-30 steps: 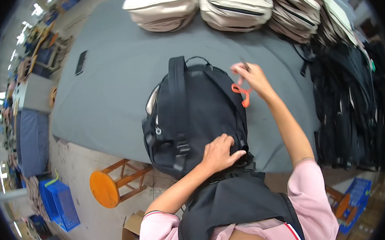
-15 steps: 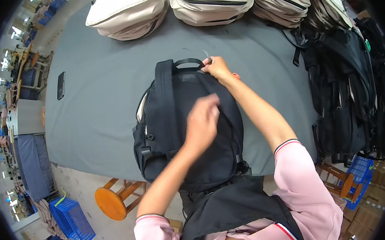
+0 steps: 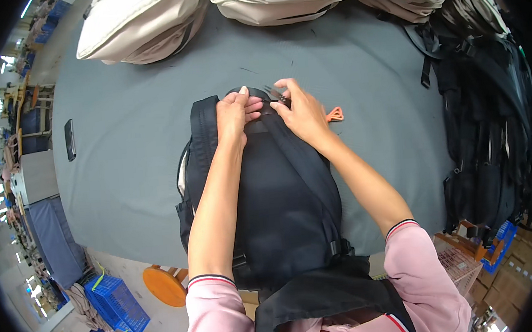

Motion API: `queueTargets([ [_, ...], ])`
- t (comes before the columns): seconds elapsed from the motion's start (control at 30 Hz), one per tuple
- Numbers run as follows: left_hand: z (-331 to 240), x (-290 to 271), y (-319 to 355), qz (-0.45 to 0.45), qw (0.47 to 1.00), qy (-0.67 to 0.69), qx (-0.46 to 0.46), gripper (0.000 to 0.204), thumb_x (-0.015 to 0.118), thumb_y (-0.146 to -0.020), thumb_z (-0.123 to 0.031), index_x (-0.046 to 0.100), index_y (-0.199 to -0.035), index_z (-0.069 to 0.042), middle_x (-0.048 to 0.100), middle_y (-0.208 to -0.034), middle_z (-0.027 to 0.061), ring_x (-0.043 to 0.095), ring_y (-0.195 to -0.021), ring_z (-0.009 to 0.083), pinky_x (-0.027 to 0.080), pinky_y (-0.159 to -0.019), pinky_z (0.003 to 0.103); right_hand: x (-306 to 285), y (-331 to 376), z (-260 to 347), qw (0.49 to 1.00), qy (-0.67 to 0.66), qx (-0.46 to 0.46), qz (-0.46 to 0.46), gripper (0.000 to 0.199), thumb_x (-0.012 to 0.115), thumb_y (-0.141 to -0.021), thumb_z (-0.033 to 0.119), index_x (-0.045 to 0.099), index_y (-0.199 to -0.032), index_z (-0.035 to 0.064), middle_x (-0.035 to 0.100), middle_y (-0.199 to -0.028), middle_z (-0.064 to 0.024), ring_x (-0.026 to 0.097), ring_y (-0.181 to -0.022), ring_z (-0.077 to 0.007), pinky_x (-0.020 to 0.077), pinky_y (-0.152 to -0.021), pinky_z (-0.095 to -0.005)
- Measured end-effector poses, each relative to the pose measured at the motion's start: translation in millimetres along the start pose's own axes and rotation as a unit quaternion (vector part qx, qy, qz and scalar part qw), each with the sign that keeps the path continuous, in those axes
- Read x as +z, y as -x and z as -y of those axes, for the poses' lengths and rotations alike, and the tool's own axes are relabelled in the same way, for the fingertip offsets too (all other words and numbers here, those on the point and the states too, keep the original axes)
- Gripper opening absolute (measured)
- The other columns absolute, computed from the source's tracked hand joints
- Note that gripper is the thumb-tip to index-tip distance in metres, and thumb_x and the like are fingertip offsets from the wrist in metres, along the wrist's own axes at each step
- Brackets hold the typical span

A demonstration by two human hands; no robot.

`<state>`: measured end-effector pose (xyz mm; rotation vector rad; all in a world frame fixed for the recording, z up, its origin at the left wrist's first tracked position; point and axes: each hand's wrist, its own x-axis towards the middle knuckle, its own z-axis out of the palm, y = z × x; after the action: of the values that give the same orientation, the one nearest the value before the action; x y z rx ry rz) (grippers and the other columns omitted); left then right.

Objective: The person uses a small orange utility knife to trim excess fabric and threads from the edges and straps of a black backpack. They repeatedly cut small sections of the bag's material and plastic buckles, then move the bag to work on different areas.

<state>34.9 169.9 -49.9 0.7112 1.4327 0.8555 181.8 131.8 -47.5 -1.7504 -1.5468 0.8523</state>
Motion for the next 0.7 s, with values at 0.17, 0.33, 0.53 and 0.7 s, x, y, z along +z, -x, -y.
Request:
queueTargets([
  [0.17, 3, 0, -6, -0.007, 0.999, -0.031, 0.007, 0.026, 0.053, -0.093, -0.027, 0.058, -0.081, -0.005, 0.067, -0.079, 0.0078, 0.062, -0.071, 0.0115, 0.043, -0.055, 0.022, -20, -3, -21, 0.992, 0.06, -0.111, 0.03, 0.028, 0.064, -0.081, 0.021, 0.053, -0.105, 0.0106, 0.057, -0.097, -0.0044, 0.061, -0.08, -0.0275, 0.047, -0.066, -0.0406],
  [0.33, -3, 4, -8, -0.012, 0.999, -0.039, 0.005, 0.028, 0.051, -0.094, -0.026, 0.059, -0.081, -0.003, 0.067, -0.079, 0.0084, 0.061, -0.07, 0.011, 0.043, -0.055, 0.022, -22, -25, -22, 0.978, 0.063, -0.183, 0.076, 0.021, 0.065, -0.079, 0.017, 0.058, -0.097, 0.0093, 0.058, -0.092, -0.0029, 0.06, -0.078, -0.0263, 0.0472, -0.064, -0.0389],
  [0.53, -4, 3, -9, -0.023, 0.999, -0.028, -0.012, 0.024, 0.056, -0.092, -0.027, 0.06, -0.078, -0.008, 0.065, -0.077, 0.0032, 0.06, -0.071, 0.0096, 0.042, -0.057, 0.022, -13, -31, -19, 0.959, 0.11, -0.26, 0.025, 0.022, 0.069, -0.074, 0.011, 0.062, -0.095, 0.0105, 0.059, -0.086, -0.0023, 0.061, -0.07, -0.0245, 0.0476, -0.061, -0.0361],
  [0.7, -4, 3, -10, -0.016, 0.999, -0.034, -0.01, 0.024, 0.056, -0.091, -0.027, 0.06, -0.079, -0.008, 0.065, -0.077, 0.0037, 0.06, -0.071, 0.0095, 0.042, -0.057, 0.022, -14, -23, -21, 0.957, 0.119, -0.263, -0.032, 0.021, 0.069, -0.073, 0.01, 0.063, -0.094, 0.0107, 0.059, -0.084, -0.0018, 0.061, -0.07, -0.0239, 0.0483, -0.062, -0.0359],
])
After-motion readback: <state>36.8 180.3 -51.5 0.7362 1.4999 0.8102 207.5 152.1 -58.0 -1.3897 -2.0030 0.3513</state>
